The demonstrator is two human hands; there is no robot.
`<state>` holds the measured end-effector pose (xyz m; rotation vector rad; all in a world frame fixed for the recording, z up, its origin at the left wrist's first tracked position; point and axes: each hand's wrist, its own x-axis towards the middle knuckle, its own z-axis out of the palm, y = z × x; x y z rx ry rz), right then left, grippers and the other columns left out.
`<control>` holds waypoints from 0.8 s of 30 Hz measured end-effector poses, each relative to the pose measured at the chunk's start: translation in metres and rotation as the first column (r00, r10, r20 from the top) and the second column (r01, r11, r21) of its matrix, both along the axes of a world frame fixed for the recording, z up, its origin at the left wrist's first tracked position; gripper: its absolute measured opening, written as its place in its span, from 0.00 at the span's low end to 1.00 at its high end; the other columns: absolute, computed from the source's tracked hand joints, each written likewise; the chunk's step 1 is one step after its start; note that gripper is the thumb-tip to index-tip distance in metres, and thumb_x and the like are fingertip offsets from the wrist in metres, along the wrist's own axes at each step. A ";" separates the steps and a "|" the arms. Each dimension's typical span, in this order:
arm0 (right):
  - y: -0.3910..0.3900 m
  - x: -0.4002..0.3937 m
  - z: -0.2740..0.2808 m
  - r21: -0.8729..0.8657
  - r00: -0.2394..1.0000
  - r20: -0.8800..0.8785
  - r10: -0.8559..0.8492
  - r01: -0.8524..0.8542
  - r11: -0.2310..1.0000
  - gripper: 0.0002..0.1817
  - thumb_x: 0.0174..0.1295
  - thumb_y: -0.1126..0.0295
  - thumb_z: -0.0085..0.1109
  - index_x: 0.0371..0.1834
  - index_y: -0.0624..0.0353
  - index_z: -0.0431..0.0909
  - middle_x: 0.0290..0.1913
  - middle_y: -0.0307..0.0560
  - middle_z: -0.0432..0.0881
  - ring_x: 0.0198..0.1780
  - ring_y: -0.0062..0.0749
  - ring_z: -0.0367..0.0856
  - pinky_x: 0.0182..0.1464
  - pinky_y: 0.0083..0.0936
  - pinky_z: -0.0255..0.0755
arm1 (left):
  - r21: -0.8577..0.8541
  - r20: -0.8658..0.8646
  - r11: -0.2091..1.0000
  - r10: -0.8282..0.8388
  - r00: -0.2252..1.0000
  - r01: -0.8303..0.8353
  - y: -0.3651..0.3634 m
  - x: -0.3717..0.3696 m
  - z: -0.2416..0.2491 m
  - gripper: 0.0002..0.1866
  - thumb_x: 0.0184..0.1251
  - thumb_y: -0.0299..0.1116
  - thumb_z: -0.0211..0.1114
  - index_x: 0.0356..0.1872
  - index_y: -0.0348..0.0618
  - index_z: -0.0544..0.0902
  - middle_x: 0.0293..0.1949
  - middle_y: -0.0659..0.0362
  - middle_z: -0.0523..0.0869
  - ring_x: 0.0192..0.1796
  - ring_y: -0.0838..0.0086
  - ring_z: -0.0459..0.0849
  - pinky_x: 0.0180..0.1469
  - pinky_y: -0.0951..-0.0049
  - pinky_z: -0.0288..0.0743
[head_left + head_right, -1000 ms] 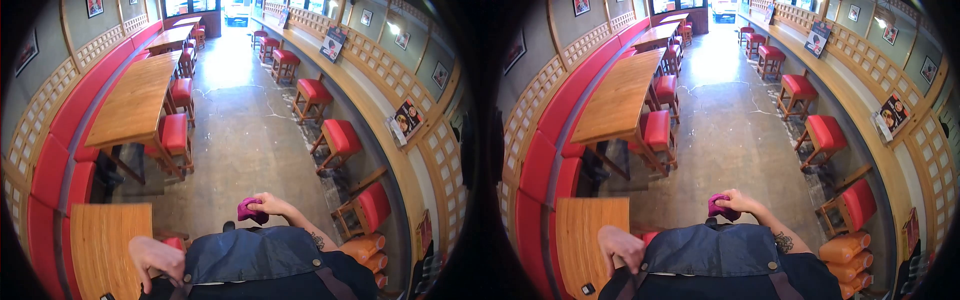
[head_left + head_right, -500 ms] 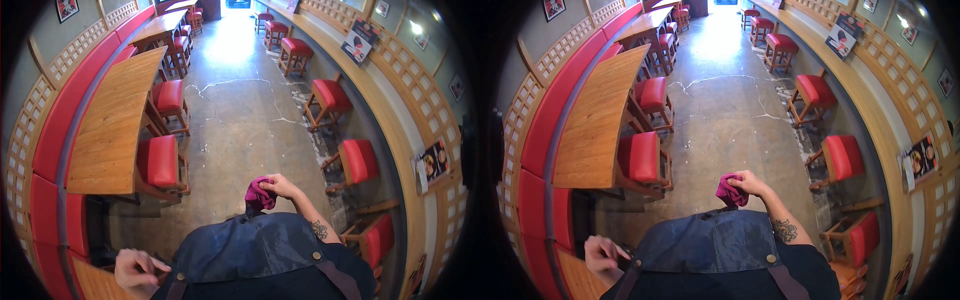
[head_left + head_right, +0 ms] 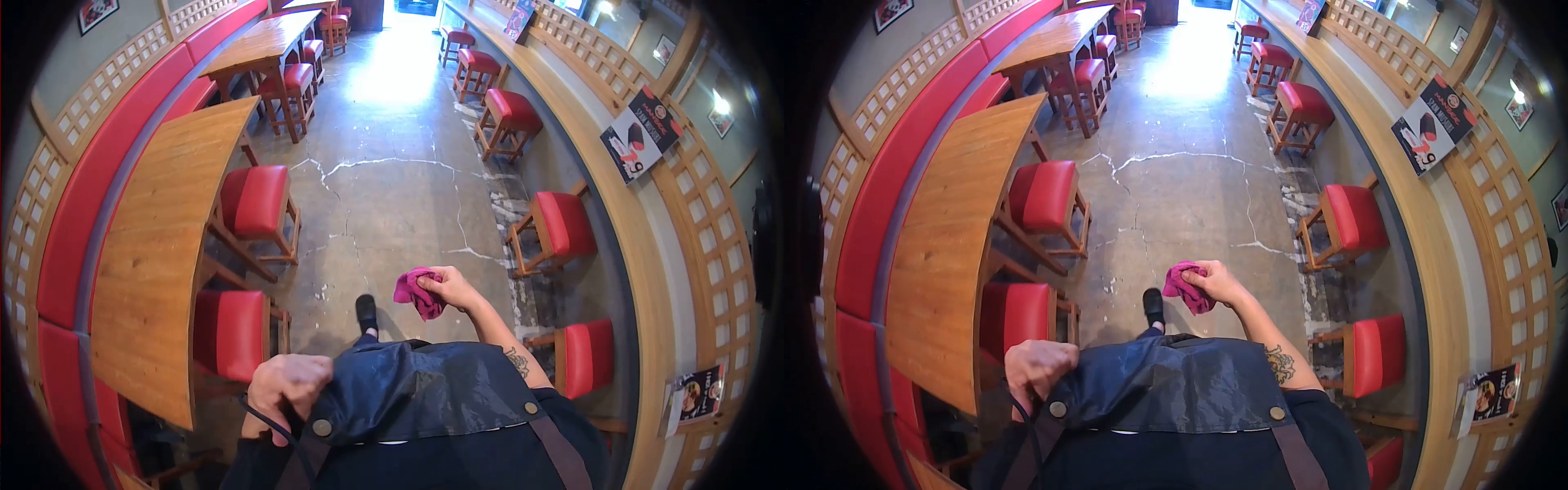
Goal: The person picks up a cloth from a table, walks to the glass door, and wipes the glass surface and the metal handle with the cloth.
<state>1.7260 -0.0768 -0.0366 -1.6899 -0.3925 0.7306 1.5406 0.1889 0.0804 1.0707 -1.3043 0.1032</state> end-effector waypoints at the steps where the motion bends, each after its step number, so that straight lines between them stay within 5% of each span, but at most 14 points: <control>1: 0.008 0.022 -0.001 0.037 0.998 -0.052 -0.024 0.026 0.999 0.17 0.57 0.63 0.59 0.42 0.66 0.78 0.32 0.39 0.81 0.31 0.19 0.75 0.35 0.19 0.71 | -0.037 -0.091 0.999 -0.034 0.995 0.031 0.003 0.028 0.001 0.23 0.48 0.50 0.69 0.31 0.39 0.76 0.25 0.58 0.75 0.24 0.68 0.71 0.28 0.71 0.58; 3: 0.023 0.074 -0.014 0.012 0.998 -0.044 -0.039 0.040 0.999 0.16 0.57 0.63 0.59 0.41 0.66 0.78 0.32 0.39 0.81 0.32 0.19 0.76 0.36 0.19 0.71 | -0.070 -0.175 0.995 -0.084 0.981 0.073 0.015 0.085 0.003 0.25 0.48 0.51 0.69 0.35 0.38 0.77 0.26 0.57 0.76 0.25 0.68 0.72 0.28 0.70 0.59; 6: 0.045 0.151 -0.028 -0.043 0.997 -0.043 -0.060 0.059 0.997 0.16 0.57 0.63 0.60 0.41 0.65 0.79 0.32 0.40 0.81 0.32 0.19 0.76 0.36 0.20 0.72 | -0.083 0.010 0.948 -0.308 0.951 0.307 0.043 0.178 0.021 0.25 0.55 0.48 0.64 0.47 0.39 0.76 0.35 0.54 0.78 0.28 0.68 0.74 0.29 0.71 0.61; 9: 0.067 0.231 -0.038 -0.079 0.998 -0.025 -0.053 0.051 0.996 0.16 0.57 0.63 0.60 0.42 0.65 0.78 0.32 0.40 0.81 0.32 0.20 0.77 0.36 0.19 0.72 | 0.078 0.184 0.800 -0.598 0.780 0.595 0.076 0.261 0.066 0.15 0.63 0.43 0.58 0.41 0.42 0.77 0.36 0.55 0.78 0.29 0.64 0.75 0.30 0.68 0.65; 10: 0.079 0.253 -0.027 -0.081 0.998 -0.025 -0.051 0.049 0.996 0.16 0.57 0.63 0.60 0.42 0.65 0.78 0.32 0.40 0.81 0.32 0.20 0.77 0.36 0.19 0.72 | 0.117 0.219 0.756 -0.652 0.726 0.644 0.083 0.286 0.085 0.13 0.69 0.30 0.44 0.49 0.42 0.75 0.39 0.52 0.79 0.30 0.69 0.73 0.35 0.67 0.67; 12: 0.103 0.294 -0.010 -0.084 0.992 -0.076 -0.101 0.095 0.992 0.15 0.56 0.64 0.59 0.40 0.65 0.79 0.31 0.41 0.81 0.30 0.20 0.77 0.35 0.20 0.72 | 0.130 0.409 0.797 -0.586 0.700 0.590 0.100 0.329 0.112 0.13 0.67 0.32 0.48 0.43 0.41 0.79 0.35 0.59 0.78 0.28 0.78 0.73 0.31 0.79 0.64; 18: 0.172 0.433 -0.029 -0.038 0.990 -0.120 -0.076 0.072 0.997 0.15 0.56 0.65 0.60 0.41 0.65 0.78 0.32 0.42 0.81 0.30 0.21 0.77 0.34 0.21 0.73 | 0.134 0.575 0.857 -0.476 0.666 0.497 0.168 0.424 0.142 0.11 0.63 0.29 0.47 0.34 0.40 0.79 0.30 0.60 0.75 0.31 0.78 0.73 0.36 0.77 0.65; 20: 0.192 0.487 -0.052 -0.036 0.994 -0.101 -0.046 0.042 0.998 0.16 0.55 0.64 0.61 0.41 0.65 0.79 0.32 0.43 0.82 0.32 0.21 0.77 0.35 0.21 0.73 | 0.221 0.636 0.912 -0.403 0.658 0.345 0.188 0.462 0.146 0.10 0.62 0.30 0.47 0.31 0.41 0.78 0.30 0.61 0.74 0.31 0.77 0.72 0.37 0.77 0.64; 21: 0.202 0.514 -0.059 -0.060 0.995 -0.099 -0.030 0.025 0.998 0.16 0.55 0.64 0.60 0.41 0.65 0.79 0.33 0.43 0.82 0.32 0.22 0.77 0.36 0.22 0.72 | 0.360 0.681 0.877 -0.480 0.553 0.317 0.203 0.482 0.147 0.14 0.67 0.34 0.44 0.43 0.41 0.77 0.34 0.53 0.79 0.37 0.68 0.78 0.45 0.68 0.68; 24: 0.229 0.601 -0.077 -0.064 0.997 -0.075 0.017 -0.022 0.998 0.16 0.55 0.64 0.60 0.43 0.64 0.79 0.33 0.42 0.82 0.33 0.23 0.77 0.38 0.23 0.72 | 0.470 0.631 0.777 -0.627 0.456 0.418 0.247 0.541 0.135 0.13 0.67 0.28 0.43 0.44 0.39 0.76 0.38 0.54 0.79 0.33 0.66 0.75 0.44 0.62 0.69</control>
